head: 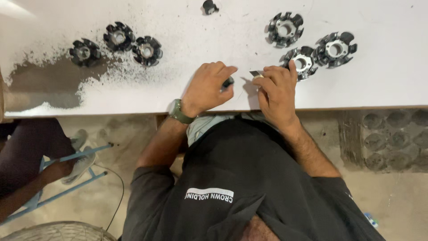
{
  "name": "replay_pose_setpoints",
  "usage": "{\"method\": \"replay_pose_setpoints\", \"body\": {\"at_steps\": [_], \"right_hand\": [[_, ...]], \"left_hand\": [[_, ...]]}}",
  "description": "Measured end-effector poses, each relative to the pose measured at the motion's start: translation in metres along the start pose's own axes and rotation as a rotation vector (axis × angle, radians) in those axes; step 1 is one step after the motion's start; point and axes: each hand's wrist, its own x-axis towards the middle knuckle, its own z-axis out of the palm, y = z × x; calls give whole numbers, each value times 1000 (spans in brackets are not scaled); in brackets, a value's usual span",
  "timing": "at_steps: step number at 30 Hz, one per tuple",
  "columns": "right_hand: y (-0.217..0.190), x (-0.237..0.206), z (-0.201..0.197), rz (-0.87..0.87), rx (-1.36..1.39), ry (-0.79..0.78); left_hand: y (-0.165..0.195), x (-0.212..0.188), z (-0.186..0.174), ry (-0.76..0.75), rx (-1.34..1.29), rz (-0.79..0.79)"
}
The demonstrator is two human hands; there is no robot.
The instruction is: The person sits at a workbench fitting small beige inserts into black plastic rotor hubs one at a time, pressing each insert into place by hand, then setting the finished hub aside and picking up the next one. Finished hubs accumulate on the table as the person works through the batch.
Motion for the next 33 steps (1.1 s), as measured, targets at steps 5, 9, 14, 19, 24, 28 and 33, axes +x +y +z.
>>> {"method": "replay_pose_setpoints", "body": {"at_steps": [5, 9, 14, 19, 24, 28, 33], "right_hand": [[-20, -13, 9, -40, -9, -107], [-25, -19, 16, -1, -31, -104], [-21, -24, 27, 1, -82, -69], [-20, -27, 36, 6, -87, -41], [-19, -24, 37, 25, -94, -37], [-19, -23, 35, 7, -86, -54], [-19, -31, 36, -21, 12, 77]], "left_hand": [[20, -22, 25, 48, -137, -218], [20, -36, 29, 50, -105, -221], [19, -49, 29, 80, -30, -76], [14, -54, 29, 122, 84, -3], [15, -57, 31, 178, 164, 56], [21, -61, 32, 251, 98, -42], [23, -66, 32, 302, 37, -154]]}}
